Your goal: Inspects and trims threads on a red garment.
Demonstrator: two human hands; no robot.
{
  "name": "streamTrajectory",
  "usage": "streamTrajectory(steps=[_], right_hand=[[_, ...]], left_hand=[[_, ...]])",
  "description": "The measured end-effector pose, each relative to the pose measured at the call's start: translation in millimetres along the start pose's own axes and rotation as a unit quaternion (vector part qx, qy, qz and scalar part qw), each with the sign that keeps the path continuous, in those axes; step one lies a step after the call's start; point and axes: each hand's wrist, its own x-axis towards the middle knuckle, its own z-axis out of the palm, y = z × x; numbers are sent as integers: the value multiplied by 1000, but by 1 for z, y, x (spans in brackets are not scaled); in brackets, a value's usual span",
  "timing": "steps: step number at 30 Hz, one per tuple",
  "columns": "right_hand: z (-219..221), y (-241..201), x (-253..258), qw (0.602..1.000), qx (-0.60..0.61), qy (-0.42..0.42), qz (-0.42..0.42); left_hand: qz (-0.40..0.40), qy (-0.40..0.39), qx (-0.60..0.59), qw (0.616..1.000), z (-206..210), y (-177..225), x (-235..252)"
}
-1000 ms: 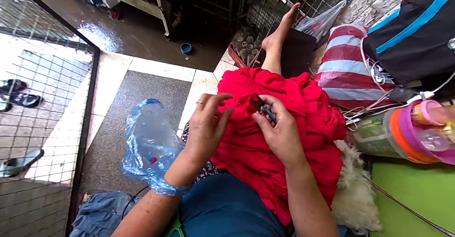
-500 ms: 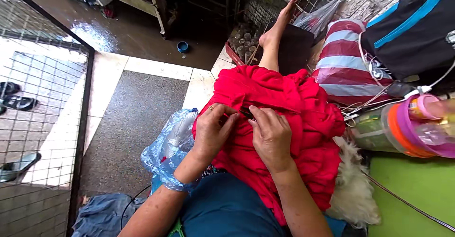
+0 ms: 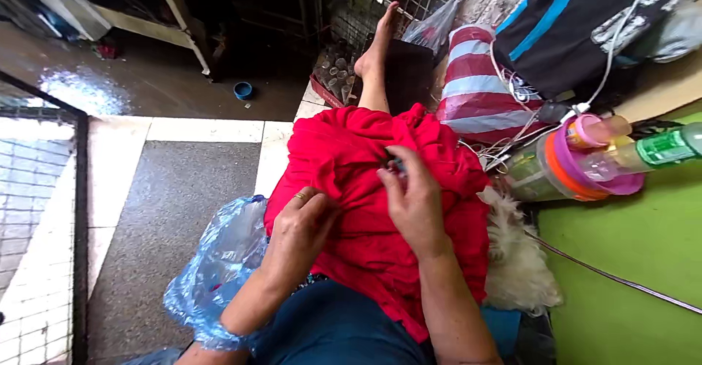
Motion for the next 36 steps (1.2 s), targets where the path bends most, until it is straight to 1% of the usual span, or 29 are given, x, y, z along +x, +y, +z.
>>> streamTrajectory(steps=[2, 4, 5, 6, 7, 8, 10, 11, 12, 14, 16, 18, 19, 20, 21, 22, 23, 24, 25, 27, 28, 29, 30, 32, 34, 36], right_hand=[[-28, 15, 10, 998, 10, 33, 51], [-46, 29, 23, 993, 31, 65, 94], [-50, 34, 30, 990, 36, 76, 113], [-52, 37, 38, 987, 38, 73, 134], [-51, 40, 47, 986, 36, 55, 156], [-48, 43, 55, 984, 29, 30, 175], [-32, 51, 67, 980, 5, -14, 201], [-22, 54, 69, 977, -11, -32, 213], [-14, 56, 69, 972, -28, -53, 226], [-2, 62, 64, 967, -49, -85, 237], [-3, 70, 56, 976, -19, -67, 207], [-8, 77, 48, 982, 56, -10, 181], [-11, 78, 46, 978, 106, 19, 180], [-12, 79, 45, 970, 158, 50, 177], [-12, 78, 45, 961, 211, 78, 160], [-13, 73, 45, 955, 255, 87, 122], [-15, 65, 43, 954, 281, 69, 73], [-19, 58, 39, 959, 282, 23, 17], [-22, 52, 36, 963, 263, -42, -38], [-19, 43, 32, 959, 198, -166, -119], [-16, 43, 30, 952, 165, -219, -135], [-13, 45, 27, 947, 143, -251, -140], [-11, 47, 24, 944, 142, -264, -135], [-13, 49, 23, 945, 177, -252, -110], [-15, 50, 22, 951, 207, -216, -72], [-13, 51, 21, 953, 225, -199, -25]], left_hand=[[-9, -69, -26, 997, -17, 4, 14], [-29, -148, -93, 984, -47, 8, 43], [-39, -162, -136, 977, -62, 11, 62], [-43, -146, -174, 973, -75, 12, 84], [-50, -99, -203, 973, -84, 13, 108], [-59, -33, -210, 975, -88, 15, 133], [-68, 119, -163, 977, -81, 15, 186], [-67, 162, -136, 975, -73, 11, 209], [-60, 157, -121, 978, -65, 4, 225], [-57, 70, -113, 990, -43, -8, 235], [-65, -15, -123, 990, -18, -21, 217], [-106, -85, -135, 981, 7, -38, 186], [-131, -102, -145, 975, 19, -48, 170], [-149, -99, -158, 971, 30, -58, 155], [-151, -77, -181, 969, 36, -64, 144], [-146, -39, -224, 963, 37, -66, 136], [-142, 10, -285, 948, 35, -65, 131], [-149, 64, -348, 923, 30, -62, 125], [-166, 114, -394, 897, 21, -57, 120], [-214, 197, -424, 858, 1, -46, 104], [-236, 223, -423, 846, -8, -45, 92], [-257, 243, -417, 837, -15, -45, 79], [-273, 258, -410, 831, -20, -48, 65], [-291, 263, -387, 835, -25, -57, 38], [-284, 232, -353, 861, -30, -65, 12], [-256, 187, -331, 889, -37, -68, -7]])
